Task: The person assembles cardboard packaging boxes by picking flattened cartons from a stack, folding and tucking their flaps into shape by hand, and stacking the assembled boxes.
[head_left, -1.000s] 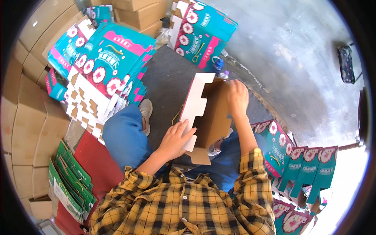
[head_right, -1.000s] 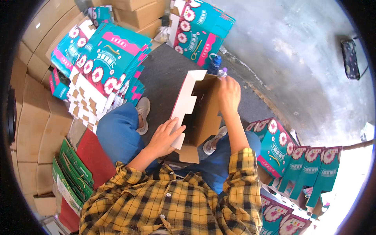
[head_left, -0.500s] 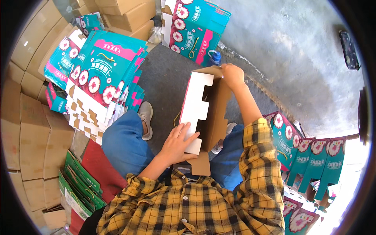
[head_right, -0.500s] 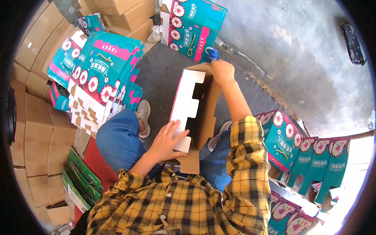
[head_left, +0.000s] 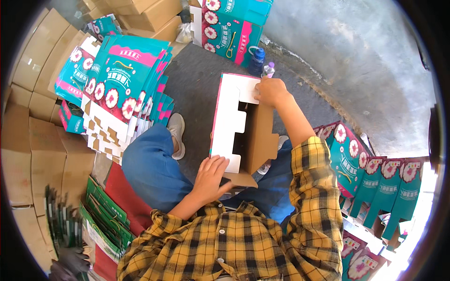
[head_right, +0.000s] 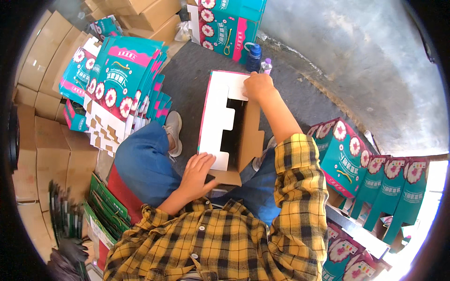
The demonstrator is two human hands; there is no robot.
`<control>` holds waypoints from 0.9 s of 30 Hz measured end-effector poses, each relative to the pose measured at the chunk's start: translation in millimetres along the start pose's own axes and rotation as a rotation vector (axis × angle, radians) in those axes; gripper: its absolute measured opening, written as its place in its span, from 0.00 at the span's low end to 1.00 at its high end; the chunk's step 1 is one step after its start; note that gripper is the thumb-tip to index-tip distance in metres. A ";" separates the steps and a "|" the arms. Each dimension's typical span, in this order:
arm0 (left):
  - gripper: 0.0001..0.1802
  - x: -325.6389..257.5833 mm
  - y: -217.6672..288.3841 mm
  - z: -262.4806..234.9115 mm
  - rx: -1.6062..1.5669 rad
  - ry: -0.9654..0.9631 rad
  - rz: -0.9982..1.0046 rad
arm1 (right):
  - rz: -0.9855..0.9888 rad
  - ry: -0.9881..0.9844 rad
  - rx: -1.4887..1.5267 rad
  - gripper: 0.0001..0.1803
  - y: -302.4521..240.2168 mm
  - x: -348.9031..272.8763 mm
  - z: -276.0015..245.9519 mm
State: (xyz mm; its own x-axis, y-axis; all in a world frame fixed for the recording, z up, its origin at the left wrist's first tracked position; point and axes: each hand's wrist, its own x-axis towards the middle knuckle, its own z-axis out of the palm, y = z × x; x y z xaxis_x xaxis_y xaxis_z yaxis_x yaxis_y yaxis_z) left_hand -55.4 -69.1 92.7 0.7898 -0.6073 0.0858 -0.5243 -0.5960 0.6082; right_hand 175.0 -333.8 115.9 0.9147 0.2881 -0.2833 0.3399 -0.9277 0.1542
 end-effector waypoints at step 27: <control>0.14 28.9 -30.0 4.3 0.106 0.307 -0.202 | 0.223 -0.341 0.489 0.25 49.3 -63.0 25.8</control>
State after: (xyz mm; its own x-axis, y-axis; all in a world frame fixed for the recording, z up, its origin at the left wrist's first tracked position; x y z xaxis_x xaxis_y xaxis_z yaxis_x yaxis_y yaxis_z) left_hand -18.2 -71.0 73.5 0.9306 -0.2963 0.2148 -0.3659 -0.7481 0.5536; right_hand 128.5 -403.8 116.9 0.8035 0.0587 -0.5925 -0.0632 -0.9811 -0.1830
